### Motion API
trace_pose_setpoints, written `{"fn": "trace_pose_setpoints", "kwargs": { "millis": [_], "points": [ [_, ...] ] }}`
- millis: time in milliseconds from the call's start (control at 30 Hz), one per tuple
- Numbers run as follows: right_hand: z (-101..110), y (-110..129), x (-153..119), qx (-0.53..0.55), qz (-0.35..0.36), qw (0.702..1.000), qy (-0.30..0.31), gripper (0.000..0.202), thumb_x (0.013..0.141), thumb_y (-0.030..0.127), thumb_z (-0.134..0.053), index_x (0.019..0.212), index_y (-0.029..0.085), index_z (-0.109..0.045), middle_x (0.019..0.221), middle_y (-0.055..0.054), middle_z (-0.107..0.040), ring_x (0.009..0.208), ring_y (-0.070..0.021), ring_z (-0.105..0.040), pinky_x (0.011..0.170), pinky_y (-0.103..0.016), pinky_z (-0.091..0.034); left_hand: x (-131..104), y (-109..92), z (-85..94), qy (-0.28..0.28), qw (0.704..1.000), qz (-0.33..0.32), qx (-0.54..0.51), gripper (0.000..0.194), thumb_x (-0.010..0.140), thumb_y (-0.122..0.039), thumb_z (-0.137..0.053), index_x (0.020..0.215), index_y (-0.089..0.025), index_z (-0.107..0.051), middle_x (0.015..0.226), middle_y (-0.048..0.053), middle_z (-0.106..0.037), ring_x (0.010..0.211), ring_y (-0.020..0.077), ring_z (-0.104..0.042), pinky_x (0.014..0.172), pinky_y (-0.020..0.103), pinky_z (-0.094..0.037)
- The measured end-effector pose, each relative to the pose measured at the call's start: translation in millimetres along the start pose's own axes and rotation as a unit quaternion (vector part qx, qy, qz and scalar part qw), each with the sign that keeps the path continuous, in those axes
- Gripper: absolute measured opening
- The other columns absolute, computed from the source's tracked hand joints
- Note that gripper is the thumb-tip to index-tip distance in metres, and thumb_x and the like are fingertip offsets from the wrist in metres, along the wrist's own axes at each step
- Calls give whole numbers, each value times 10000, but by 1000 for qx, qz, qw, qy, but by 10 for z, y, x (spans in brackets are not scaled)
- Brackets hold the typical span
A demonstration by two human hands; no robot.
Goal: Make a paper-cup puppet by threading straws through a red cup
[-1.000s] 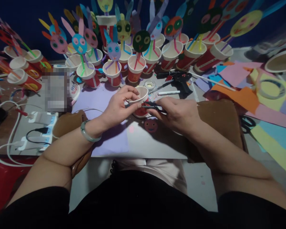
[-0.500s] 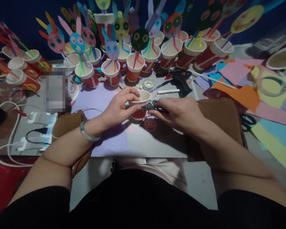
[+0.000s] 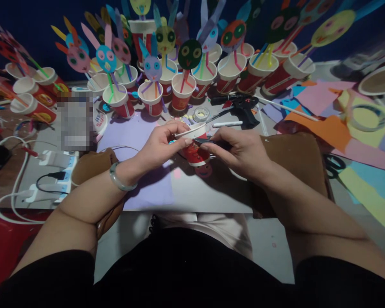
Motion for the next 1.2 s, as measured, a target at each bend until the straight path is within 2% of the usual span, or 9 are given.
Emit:
{"fn": "trace_pose_setpoints", "kwargs": {
  "millis": [133,333,500,600,733,800,933,1200],
  "points": [
    [-15,15,-10,6,-18,1000,-10,398,1003,568,-567,838,238,-715,626,-12,-661,588,-165,-573,583,-307,-373,-35,29,-49,-21,997,39,-63,417,813,-539,-826,763,-168,-643,934,40,-684,869,150,-621,848,291,-508],
    [-38,5,-25,-8,-38,999,-16,432,1003,604,-537,843,247,-719,668,-28,-701,595,-179,-583,579,-315,-386,-61,60,-76,-50,992,59,-100,386,783,-510,-857,801,-176,-664,846,10,-667,792,130,-605,772,269,-506],
    [-50,8,-31,-10,-37,999,-26,437,1003,605,-537,819,245,-705,653,-28,-689,560,-168,-543,556,-309,-372,-61,57,-64,-56,993,56,-89,392,782,-507,-854,778,-170,-655,885,17,-673,839,132,-611,820,274,-503],
    [-43,-4,-30,24,-40,998,-49,429,985,603,-570,797,234,-679,654,-27,-667,571,-167,-539,565,-310,-388,-62,43,-69,-50,993,60,-93,391,774,-494,-865,750,-169,-649,852,8,-671,823,129,-606,817,270,-500],
    [-8,-43,-14,101,-30,989,-107,448,970,624,-582,785,219,-631,679,-23,-632,600,-160,-523,573,-305,-409,-64,42,-85,-37,989,72,-120,336,808,-472,-847,816,-171,-697,814,0,-690,759,122,-608,765,268,-501],
    [-15,-51,-3,118,-23,987,-109,449,958,628,-599,790,212,-625,679,-15,-614,601,-151,-510,571,-298,-406,-62,48,-85,-34,989,74,-126,318,814,-460,-847,841,-172,-713,808,-1,-698,739,118,-611,750,268,-504],
    [-58,-42,-6,64,-25,995,-73,426,952,620,-607,832,214,-660,670,-15,-634,587,-152,-505,563,-298,-387,-61,68,-64,-46,989,81,-116,345,798,-488,-853,841,-177,-710,794,-3,-700,727,123,-615,723,271,-510],
    [-65,13,-34,-61,-4,997,-45,403,992,587,-547,897,237,-721,695,-44,-704,579,-173,-557,566,-307,-380,-64,45,-47,-60,991,66,-95,369,801,-524,-850,836,-194,-688,792,-3,-677,711,120,-597,695,273,-510]
  ]
}}
Point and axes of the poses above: each hand's wrist, its own x-axis towards the middle knuckle, its own z-axis out of the back of the hand, y = z × x, the point moved 6 cm from there along x, towards the middle knuckle
